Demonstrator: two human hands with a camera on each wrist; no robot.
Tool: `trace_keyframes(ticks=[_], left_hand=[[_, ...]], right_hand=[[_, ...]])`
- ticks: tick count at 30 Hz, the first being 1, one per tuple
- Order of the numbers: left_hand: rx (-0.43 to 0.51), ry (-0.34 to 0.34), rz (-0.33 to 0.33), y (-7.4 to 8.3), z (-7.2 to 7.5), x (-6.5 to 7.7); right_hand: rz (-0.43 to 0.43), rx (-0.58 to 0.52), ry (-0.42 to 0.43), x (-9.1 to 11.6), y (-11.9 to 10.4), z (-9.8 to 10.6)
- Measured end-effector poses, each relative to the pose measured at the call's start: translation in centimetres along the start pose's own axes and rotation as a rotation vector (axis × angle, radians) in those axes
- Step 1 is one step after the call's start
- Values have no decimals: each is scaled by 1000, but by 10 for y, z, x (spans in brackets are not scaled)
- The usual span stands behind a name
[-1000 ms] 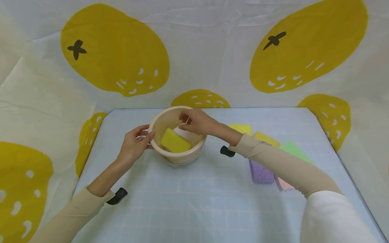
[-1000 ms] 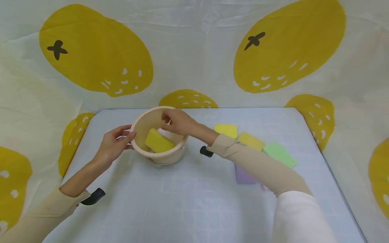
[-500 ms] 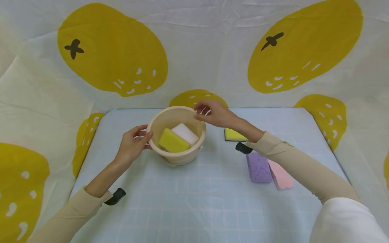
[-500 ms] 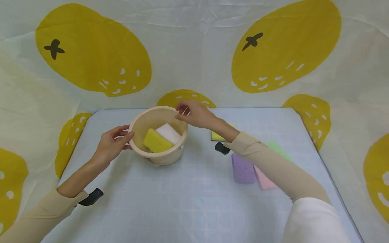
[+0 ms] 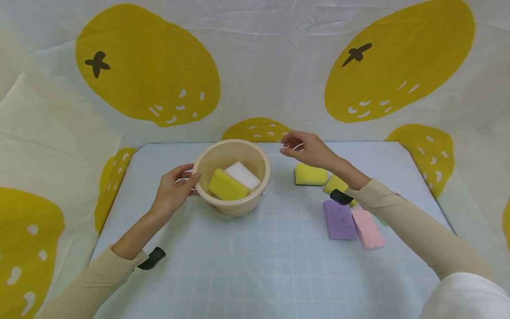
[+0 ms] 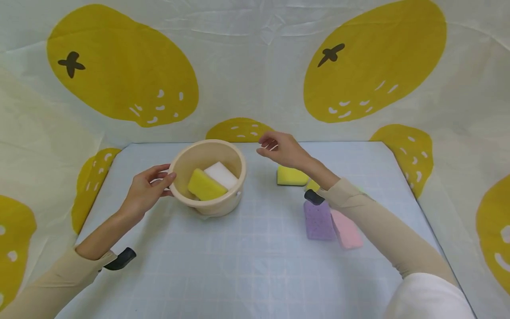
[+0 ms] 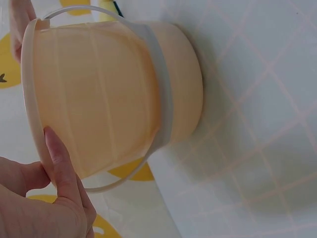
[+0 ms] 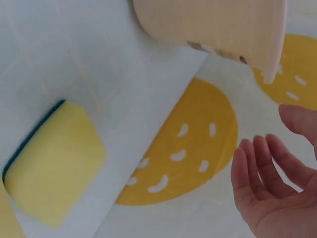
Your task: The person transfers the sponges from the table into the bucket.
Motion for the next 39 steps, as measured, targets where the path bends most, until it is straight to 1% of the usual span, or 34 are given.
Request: trace_keyframes(ticks=[7, 13, 19, 28, 34, 37, 39], left_hand=[[6, 3, -2, -2, 1, -1], [7, 10, 9, -5, 1, -2], [5, 19, 10, -5, 2, -1], [42, 20, 11, -6, 1, -1], [53, 26, 13, -6, 1, 0], [55, 27, 11, -7, 1, 0], [60, 27, 6, -7, 2, 0]], right_hand=[[-50, 18, 36, 10, 34, 5], [-114, 18, 28, 18, 60, 6], [-176, 9, 20, 22, 88, 1], [-202, 6, -2, 28, 117, -6], [-286, 66, -31, 31, 137, -11], [-315, 89, -61, 31, 144, -13], [-313, 88, -81, 30, 147, -15]])
Point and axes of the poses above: each hand's wrist, its own x-axis away from the middle knuckle, its own z-axis out of the back of the hand, y = z × x, the point moved 5 cm from there along -x, towards the middle knuckle, and after that the axes turned 6 degrees about -z, right-handed, at the moved point
